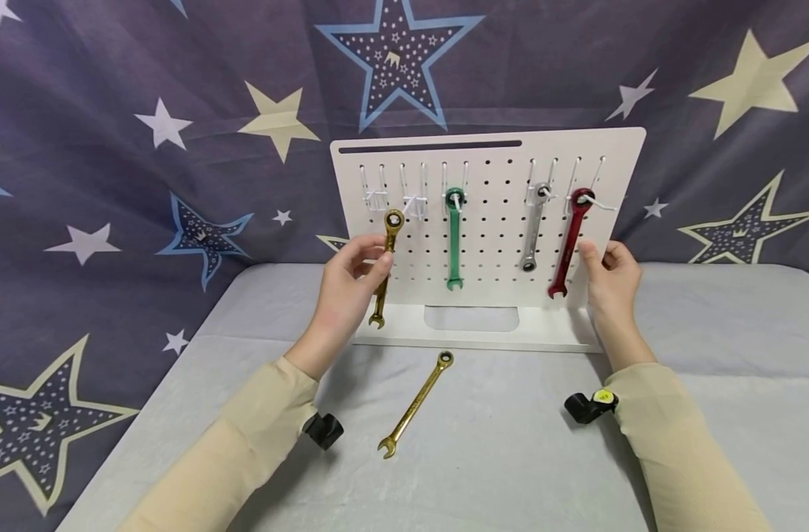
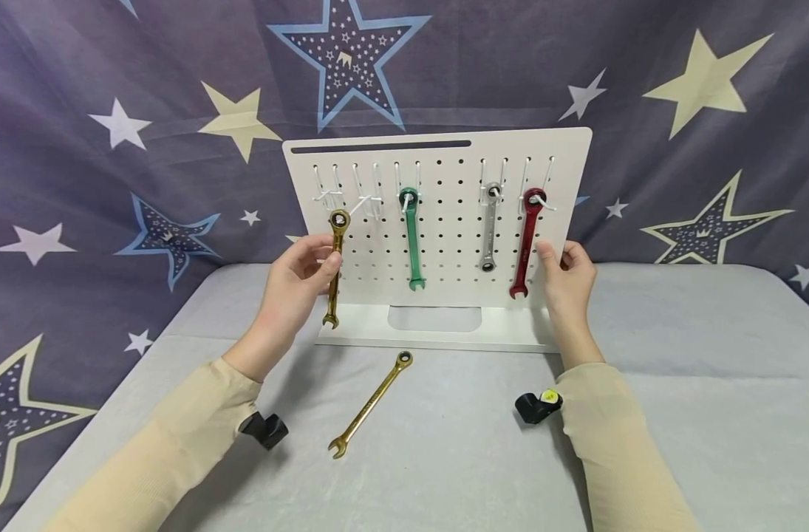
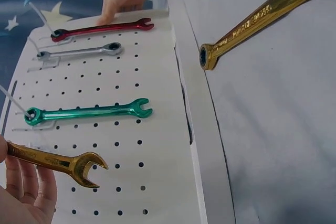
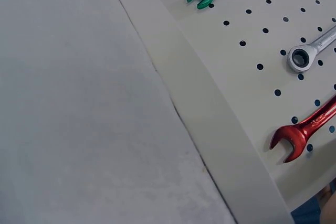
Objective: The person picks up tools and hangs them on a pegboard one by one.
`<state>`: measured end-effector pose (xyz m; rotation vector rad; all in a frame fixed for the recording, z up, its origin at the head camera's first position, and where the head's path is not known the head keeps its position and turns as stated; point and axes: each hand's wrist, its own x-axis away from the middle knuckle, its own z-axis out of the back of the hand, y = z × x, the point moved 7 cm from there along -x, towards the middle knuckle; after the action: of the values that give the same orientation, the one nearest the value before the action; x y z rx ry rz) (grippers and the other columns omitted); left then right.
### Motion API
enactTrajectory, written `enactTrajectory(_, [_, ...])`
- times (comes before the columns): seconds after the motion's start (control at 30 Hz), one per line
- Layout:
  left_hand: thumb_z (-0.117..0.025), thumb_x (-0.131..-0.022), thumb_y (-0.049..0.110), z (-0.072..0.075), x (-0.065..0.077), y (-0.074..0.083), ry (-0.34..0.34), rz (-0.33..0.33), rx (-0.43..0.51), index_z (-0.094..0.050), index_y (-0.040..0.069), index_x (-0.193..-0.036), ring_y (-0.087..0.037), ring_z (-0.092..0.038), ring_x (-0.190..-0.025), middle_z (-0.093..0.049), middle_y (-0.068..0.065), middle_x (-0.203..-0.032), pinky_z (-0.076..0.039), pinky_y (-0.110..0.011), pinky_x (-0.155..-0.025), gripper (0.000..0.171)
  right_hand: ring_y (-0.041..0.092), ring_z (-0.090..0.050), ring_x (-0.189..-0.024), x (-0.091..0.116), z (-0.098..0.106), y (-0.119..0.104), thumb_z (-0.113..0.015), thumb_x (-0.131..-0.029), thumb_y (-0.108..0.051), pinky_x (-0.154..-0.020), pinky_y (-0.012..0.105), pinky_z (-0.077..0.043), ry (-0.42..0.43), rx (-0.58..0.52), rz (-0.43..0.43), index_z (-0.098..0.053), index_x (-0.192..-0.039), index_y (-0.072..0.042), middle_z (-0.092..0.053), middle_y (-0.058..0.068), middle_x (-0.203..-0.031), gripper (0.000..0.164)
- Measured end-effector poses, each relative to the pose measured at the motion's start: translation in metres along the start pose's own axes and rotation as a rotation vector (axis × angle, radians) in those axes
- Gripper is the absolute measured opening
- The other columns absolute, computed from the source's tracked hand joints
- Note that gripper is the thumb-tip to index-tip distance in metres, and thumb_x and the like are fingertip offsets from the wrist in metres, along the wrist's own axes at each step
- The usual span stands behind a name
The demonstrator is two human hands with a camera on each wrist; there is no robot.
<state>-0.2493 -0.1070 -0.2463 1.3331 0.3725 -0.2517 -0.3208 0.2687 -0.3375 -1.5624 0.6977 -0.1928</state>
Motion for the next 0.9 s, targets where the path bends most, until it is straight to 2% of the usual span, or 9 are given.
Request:
enactTrajectory(0.3, [-0.064,-0.095,0.000,-0.007,-0.012,-0.009,0.013,0.013,0.026,-0.062,-0.004,-0.120,-0.010,-0.058,-0.077,-0.065,-0.022,-0.105,-0.046,-0.020,-0.067,0.026,0.003,-0.051,-0.072,0.000,-0.001,0.000,-0.073,-0.090,-0.022,-0.064,0.014,-0.041,-0.004,0.034,-0.003,-0.059,-0.083,-0.019,-0.062,-0.020,-0.072,0.015])
enactTrajectory(0.53, [-0.064,-0.096,0.003,-0.017,-0.026,-0.018,0.035,0.080,0.014,-0.063,0.001,-0.120,-0.010,-0.056,-0.075,-0.066,-0.017,-0.104,-0.045,-0.019,-0.064,0.024,0.003,-0.053,-0.074,0.000,0.001,0.000,-0.073,-0.090,-0.020,-0.068,0.014,-0.042,0.005,0.011,0.009,-0.060,-0.082,-0.018,-0.063,-0.019,-0.073,0.016])
enactTrajectory(0.8, [-0.064,-0.096,0.003,-0.023,-0.040,-0.023,0.065,0.106,0.017,-0.063,0.001,-0.123,-0.016,-0.060,-0.085,-0.066,-0.018,-0.109,-0.047,-0.022,-0.074,0.028,0.004,-0.053,-0.074,0.004,0.001,-0.005,-0.076,-0.087,-0.027,-0.067,0.016,-0.042,0.012,0.024,0.037,-0.060,-0.079,-0.020,-0.064,-0.016,-0.076,0.018])
enactTrajectory(0.9, [-0.064,-0.095,0.002,-0.025,-0.044,-0.026,0.073,0.107,0.025,-0.063,-0.001,-0.123,-0.015,-0.059,-0.084,-0.066,-0.019,-0.109,-0.048,-0.022,-0.075,0.028,0.003,-0.053,-0.073,0.004,0.000,-0.005,-0.075,-0.088,-0.027,-0.066,0.016,-0.042,0.012,0.034,0.050,-0.060,-0.080,-0.021,-0.063,-0.017,-0.075,0.018])
